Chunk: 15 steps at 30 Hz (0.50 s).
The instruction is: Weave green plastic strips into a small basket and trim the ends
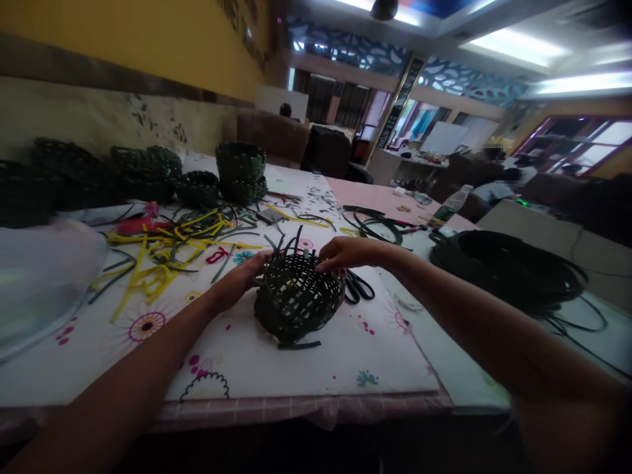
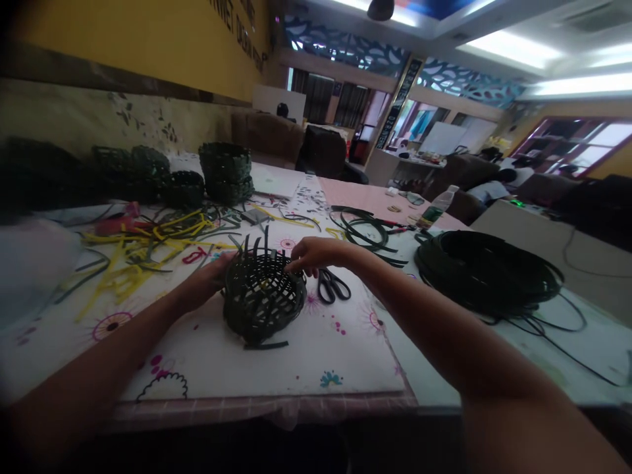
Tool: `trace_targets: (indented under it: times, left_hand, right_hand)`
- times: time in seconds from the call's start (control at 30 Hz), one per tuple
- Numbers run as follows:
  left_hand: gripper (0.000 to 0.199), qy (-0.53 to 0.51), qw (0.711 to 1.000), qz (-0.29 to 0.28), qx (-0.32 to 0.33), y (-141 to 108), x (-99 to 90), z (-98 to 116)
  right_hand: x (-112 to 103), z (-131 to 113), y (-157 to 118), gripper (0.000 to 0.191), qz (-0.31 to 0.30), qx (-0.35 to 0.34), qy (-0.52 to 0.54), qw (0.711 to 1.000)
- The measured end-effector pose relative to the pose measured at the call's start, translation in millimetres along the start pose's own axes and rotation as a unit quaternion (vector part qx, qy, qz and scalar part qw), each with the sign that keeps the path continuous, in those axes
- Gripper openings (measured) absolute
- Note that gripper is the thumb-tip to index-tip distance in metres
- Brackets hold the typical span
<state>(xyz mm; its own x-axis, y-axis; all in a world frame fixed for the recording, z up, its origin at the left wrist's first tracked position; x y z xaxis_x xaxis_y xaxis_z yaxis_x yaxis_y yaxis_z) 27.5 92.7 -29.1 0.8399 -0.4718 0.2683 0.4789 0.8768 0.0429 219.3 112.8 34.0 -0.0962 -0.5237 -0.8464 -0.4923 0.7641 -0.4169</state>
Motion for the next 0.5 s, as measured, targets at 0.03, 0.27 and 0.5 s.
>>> trace_targets:
  times: [0.03,0.27,0.5]
  left_hand:
    - [0.063,-0.014,1.0,-0.005,-0.009,0,-1.2,-4]
    - [0.077,-0.044,0.998,-0.045,0.03,-4,9.1,4]
    - [0.071,-0.064,0.998,-0.008,0.014,-5,18.2,10]
  right_hand:
    - [-2,0,-2,0.028,0.013,-0.02,0.023,0.999]
    - [-23,-11,-7,0.025,0.221,-0.095,0.087,0.967]
    - [-22,-26,-7,0.024,0.319,-0.107,0.013,0.942]
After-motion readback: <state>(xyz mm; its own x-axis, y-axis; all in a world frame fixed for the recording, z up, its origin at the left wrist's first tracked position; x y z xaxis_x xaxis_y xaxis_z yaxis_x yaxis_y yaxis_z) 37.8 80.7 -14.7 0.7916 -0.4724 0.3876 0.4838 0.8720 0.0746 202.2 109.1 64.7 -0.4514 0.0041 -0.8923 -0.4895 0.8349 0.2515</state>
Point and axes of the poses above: each hand's wrist, its own y-axis towards the middle knuckle, its own x-axis out of the palm, z = x × y, the point moved 9 cm from there along y, towards the middle knuckle, and after that the axes turned 14 degrees about -y, right-handed, at the moved point
